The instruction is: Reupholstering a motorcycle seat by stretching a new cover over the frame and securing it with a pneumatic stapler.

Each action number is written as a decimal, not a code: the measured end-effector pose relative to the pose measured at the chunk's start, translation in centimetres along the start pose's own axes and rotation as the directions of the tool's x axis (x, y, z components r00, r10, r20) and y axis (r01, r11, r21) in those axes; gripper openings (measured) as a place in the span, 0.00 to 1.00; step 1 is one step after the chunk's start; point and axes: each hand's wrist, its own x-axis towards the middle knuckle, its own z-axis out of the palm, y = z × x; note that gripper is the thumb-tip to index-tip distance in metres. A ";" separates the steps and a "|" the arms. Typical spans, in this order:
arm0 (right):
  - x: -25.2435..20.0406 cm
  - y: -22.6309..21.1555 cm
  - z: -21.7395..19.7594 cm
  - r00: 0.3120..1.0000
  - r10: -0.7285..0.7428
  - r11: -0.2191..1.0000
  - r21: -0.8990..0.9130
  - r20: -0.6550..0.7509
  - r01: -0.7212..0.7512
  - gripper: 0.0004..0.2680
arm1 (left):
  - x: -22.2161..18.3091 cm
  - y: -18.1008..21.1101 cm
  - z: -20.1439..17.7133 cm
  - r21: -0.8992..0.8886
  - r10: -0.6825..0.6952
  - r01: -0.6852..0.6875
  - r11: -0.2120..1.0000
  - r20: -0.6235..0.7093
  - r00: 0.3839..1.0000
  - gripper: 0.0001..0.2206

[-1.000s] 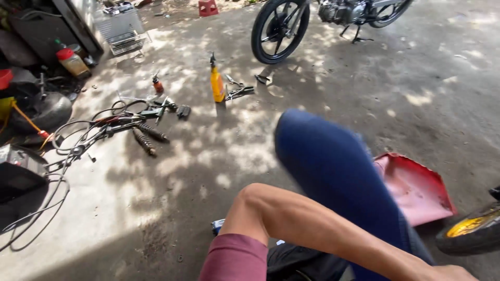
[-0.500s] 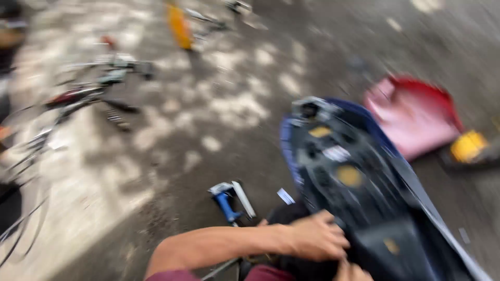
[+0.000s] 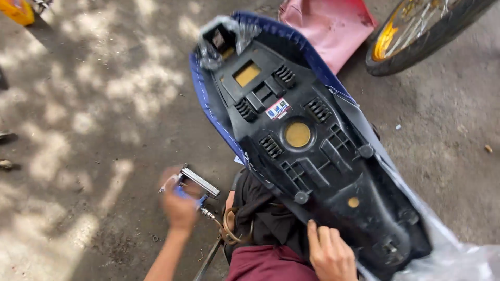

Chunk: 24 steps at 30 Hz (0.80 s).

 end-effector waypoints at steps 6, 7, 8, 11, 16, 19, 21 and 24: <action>0.8 -3.2 1.2 0.999 -0.021 0.988 0.150 -0.047 0.028 0.09 | -3.1 -14.3 -0.5 -0.407 -0.854 0.887 0.217 0.361 0.375 0.33; 0.3 -3.0 1.5 0.999 -0.009 0.988 0.153 -0.041 0.015 0.09 | -3.4 -15.4 0.4 -0.397 -0.852 0.890 0.225 0.363 0.377 0.33; 0.0 -2.7 1.8 0.999 -0.033 0.979 0.200 -0.036 0.039 0.09 | -3.2 -16.3 1.8 -0.468 -0.864 0.838 0.281 0.257 0.433 0.30; 0.3 -1.5 1.5 0.999 -0.037 0.960 0.277 -0.021 0.041 0.09 | -2.2 -18.9 5.0 -0.572 -0.859 0.748 0.336 0.140 0.493 0.24; -1.5 -1.4 2.2 0.989 -0.070 0.943 0.333 0.134 0.022 0.14 | 0.7 -16.1 3.8 -0.708 -0.691 0.586 0.395 0.192 0.697 0.24; -1.6 -1.9 2.1 0.981 -0.054 0.979 0.204 0.189 0.014 0.15 | 4.1 -10.0 -0.1 -0.685 -0.563 0.578 0.443 0.289 0.774 0.21; -1.9 -1.8 1.9 0.966 -0.030 0.993 0.115 0.257 0.000 0.15 | 5.7 -3.3 -3.6 -0.687 -0.319 0.510 0.518 0.398 0.860 0.13; -3.6 -3.1 3.4 0.947 0.039 0.990 0.117 0.320 -0.080 0.16 | 5.2 12.0 -9.0 -0.481 -0.057 0.429 0.764 0.613 0.788 0.30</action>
